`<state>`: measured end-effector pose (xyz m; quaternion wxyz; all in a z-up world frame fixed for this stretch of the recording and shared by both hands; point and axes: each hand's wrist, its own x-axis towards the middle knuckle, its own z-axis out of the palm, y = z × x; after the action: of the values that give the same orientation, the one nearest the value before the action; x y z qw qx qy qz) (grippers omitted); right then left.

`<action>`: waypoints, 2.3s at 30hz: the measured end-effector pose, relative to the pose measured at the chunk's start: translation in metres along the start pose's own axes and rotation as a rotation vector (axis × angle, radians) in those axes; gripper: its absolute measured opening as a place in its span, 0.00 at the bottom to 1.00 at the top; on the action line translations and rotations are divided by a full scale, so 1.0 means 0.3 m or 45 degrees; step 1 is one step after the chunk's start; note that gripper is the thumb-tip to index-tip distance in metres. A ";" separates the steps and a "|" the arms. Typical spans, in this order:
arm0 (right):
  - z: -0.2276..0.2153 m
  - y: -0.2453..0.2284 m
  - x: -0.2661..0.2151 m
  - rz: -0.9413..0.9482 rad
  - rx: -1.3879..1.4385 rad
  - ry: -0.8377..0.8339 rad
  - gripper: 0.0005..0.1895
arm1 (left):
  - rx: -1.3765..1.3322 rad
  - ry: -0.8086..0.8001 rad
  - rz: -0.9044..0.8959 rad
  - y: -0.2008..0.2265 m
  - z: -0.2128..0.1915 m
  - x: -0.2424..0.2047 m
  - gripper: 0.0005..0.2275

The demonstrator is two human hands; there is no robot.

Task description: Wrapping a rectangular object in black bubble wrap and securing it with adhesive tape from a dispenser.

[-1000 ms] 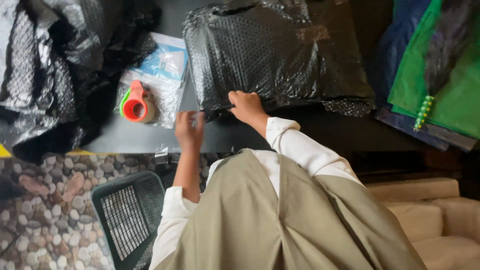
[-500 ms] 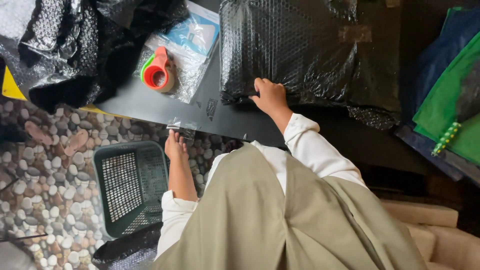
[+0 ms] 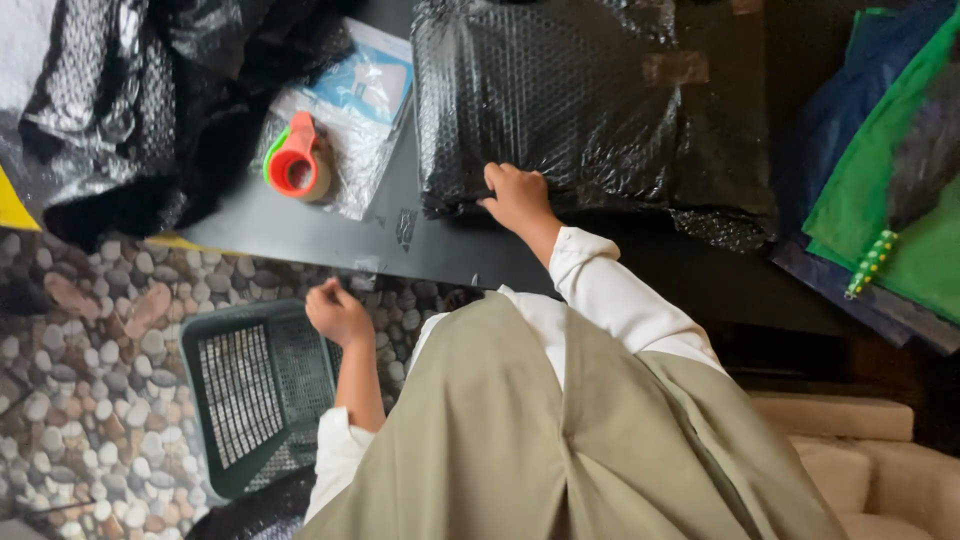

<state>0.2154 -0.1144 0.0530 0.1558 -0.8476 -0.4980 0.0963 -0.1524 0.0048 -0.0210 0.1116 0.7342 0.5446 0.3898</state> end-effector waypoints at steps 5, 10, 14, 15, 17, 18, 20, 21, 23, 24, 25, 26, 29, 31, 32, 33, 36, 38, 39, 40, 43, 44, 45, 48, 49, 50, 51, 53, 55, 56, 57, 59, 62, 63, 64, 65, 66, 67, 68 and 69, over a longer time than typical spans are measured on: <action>-0.015 -0.007 -0.007 0.008 -0.005 0.012 0.22 | 0.021 -0.219 0.421 0.090 -0.049 0.019 0.02; -0.020 -0.009 0.000 0.019 0.003 0.002 0.21 | -0.212 -0.473 0.784 0.310 -0.052 0.118 0.05; -0.035 -0.017 -0.003 -0.006 -0.004 0.008 0.21 | -0.248 -0.584 0.994 0.415 0.039 0.137 0.07; -0.037 -0.021 -0.011 -0.012 -0.011 0.016 0.21 | -0.268 -0.630 1.055 0.425 0.070 0.133 0.08; -0.021 -0.012 -0.009 -0.019 -0.015 -0.016 0.21 | -0.211 -0.650 1.098 0.428 0.157 0.113 0.09; -0.019 -0.005 -0.005 -0.030 -0.020 -0.029 0.22 | -0.154 -0.655 1.155 0.435 0.204 0.108 0.11; -0.020 -0.009 -0.009 -0.018 -0.022 -0.023 0.22 | -0.091 -0.635 1.161 0.454 0.256 0.100 0.12; -0.024 -0.012 -0.005 -0.013 -0.020 -0.014 0.22 | -0.020 -0.608 1.166 0.467 0.283 0.103 0.13; -0.025 -0.013 -0.004 -0.004 -0.020 -0.016 0.22 | -0.014 -0.587 1.177 0.471 0.324 0.115 0.13; -0.025 -0.013 -0.004 0.000 -0.016 -0.024 0.22 | -0.002 -0.568 1.182 0.473 0.345 0.122 0.13; -0.028 -0.013 -0.005 0.007 -0.017 -0.019 0.22 | -0.007 -0.568 1.189 0.474 0.355 0.127 0.13; -0.030 -0.014 -0.007 0.003 -0.019 -0.017 0.22 | 0.027 -0.536 1.184 0.475 0.365 0.132 0.14; -0.041 -0.018 -0.007 -0.003 -0.010 -0.019 0.21 | 0.049 -0.492 1.178 0.502 0.367 0.159 0.14; -0.046 -0.020 -0.008 -0.004 -0.001 -0.026 0.21 | 0.037 -0.482 1.173 0.502 0.380 0.171 0.13; -0.046 -0.021 -0.008 -0.004 -0.002 -0.032 0.21 | 0.043 -0.490 1.161 0.490 0.397 0.175 0.14; -0.048 -0.020 -0.007 -0.003 -0.003 -0.037 0.21 | 0.048 -0.497 1.150 0.481 0.417 0.181 0.16; -0.057 -0.025 -0.008 -0.006 -0.009 -0.049 0.21 | 0.028 -0.568 1.102 0.476 0.433 0.197 0.17; -0.061 -0.029 -0.006 -0.004 -0.015 -0.052 0.21 | 0.014 -0.591 1.082 0.462 0.465 0.197 0.17; -0.060 -0.030 -0.008 -0.002 -0.018 -0.061 0.21 | 0.002 -0.618 1.060 0.452 0.479 0.193 0.18; -0.056 -0.032 -0.012 -0.001 -0.018 -0.061 0.21 | 0.002 -0.619 1.060 0.457 0.478 0.198 0.18; -0.062 -0.060 -0.026 -0.031 -0.031 0.034 0.25 | -0.057 -0.723 1.005 0.467 0.484 0.211 0.18; -0.074 -0.085 -0.033 -0.018 -0.089 0.097 0.29 | -0.055 -0.733 0.994 0.466 0.491 0.211 0.19; -0.086 -0.110 -0.041 -0.006 -0.147 0.160 0.34 | -0.054 -0.742 0.984 0.464 0.498 0.211 0.19; -0.075 -0.144 -0.047 0.065 -0.232 0.160 0.39 | -0.056 -0.738 1.005 0.460 0.499 0.216 0.20; -0.036 -0.127 -0.039 0.068 -0.231 0.162 0.39 | -0.056 -0.739 1.009 0.468 0.491 0.223 0.20; 0.003 -0.111 -0.030 0.069 -0.264 0.187 0.39 | -0.068 -0.745 1.010 0.475 0.484 0.230 0.19; 0.042 -0.094 -0.025 0.069 -0.298 0.208 0.39 | -0.081 -0.752 1.009 0.481 0.475 0.232 0.19; 0.014 -0.108 -0.026 0.094 -0.288 0.154 0.38 | -0.096 -0.817 1.002 0.490 0.459 0.260 0.18; 0.000 -0.113 -0.026 0.117 -0.278 0.097 0.37 | -0.112 -0.882 0.992 0.497 0.455 0.281 0.17; 0.001 -0.112 -0.025 0.128 -0.275 0.056 0.35 | -0.160 -0.925 0.943 0.500 0.458 0.289 0.13; 0.000 -0.110 -0.021 0.140 -0.271 0.016 0.34 | -0.208 -0.966 0.894 0.504 0.462 0.300 0.09; -0.001 -0.111 -0.020 0.153 -0.261 0.010 0.34 | -0.212 -0.905 0.775 0.541 0.426 0.305 0.13; 0.005 -0.109 -0.019 0.162 -0.261 0.020 0.33 | -0.254 -0.841 0.498 0.587 0.383 0.328 0.23; 0.009 -0.109 -0.022 0.153 -0.272 0.026 0.32 | -0.289 -0.839 0.331 0.598 0.368 0.334 0.31; 0.018 -0.099 -0.022 0.155 -0.272 0.028 0.32 | -0.289 -0.839 0.334 0.582 0.384 0.334 0.31; 0.026 -0.090 -0.019 0.112 -0.270 0.083 0.33 | -0.334 -0.910 0.349 0.566 0.401 0.337 0.30; 0.034 -0.080 -0.016 0.069 -0.267 0.138 0.35 | -0.378 -0.980 0.364 0.551 0.418 0.340 0.30; -0.004 -0.099 -0.025 0.072 -0.267 0.141 0.35 | -0.379 -0.981 0.369 0.512 0.454 0.339 0.30; -0.042 -0.117 -0.034 0.065 -0.233 0.160 0.37 | -0.486 -1.030 0.359 0.474 0.491 0.337 0.28; -0.080 -0.135 -0.045 0.059 -0.199 0.179 0.39 | -0.593 -1.080 0.348 0.435 0.527 0.335 0.27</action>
<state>0.1836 -0.1119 0.0901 0.1217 -0.8731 -0.4722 0.0010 0.0606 0.0853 -0.0048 0.4320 0.8481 0.2487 0.1794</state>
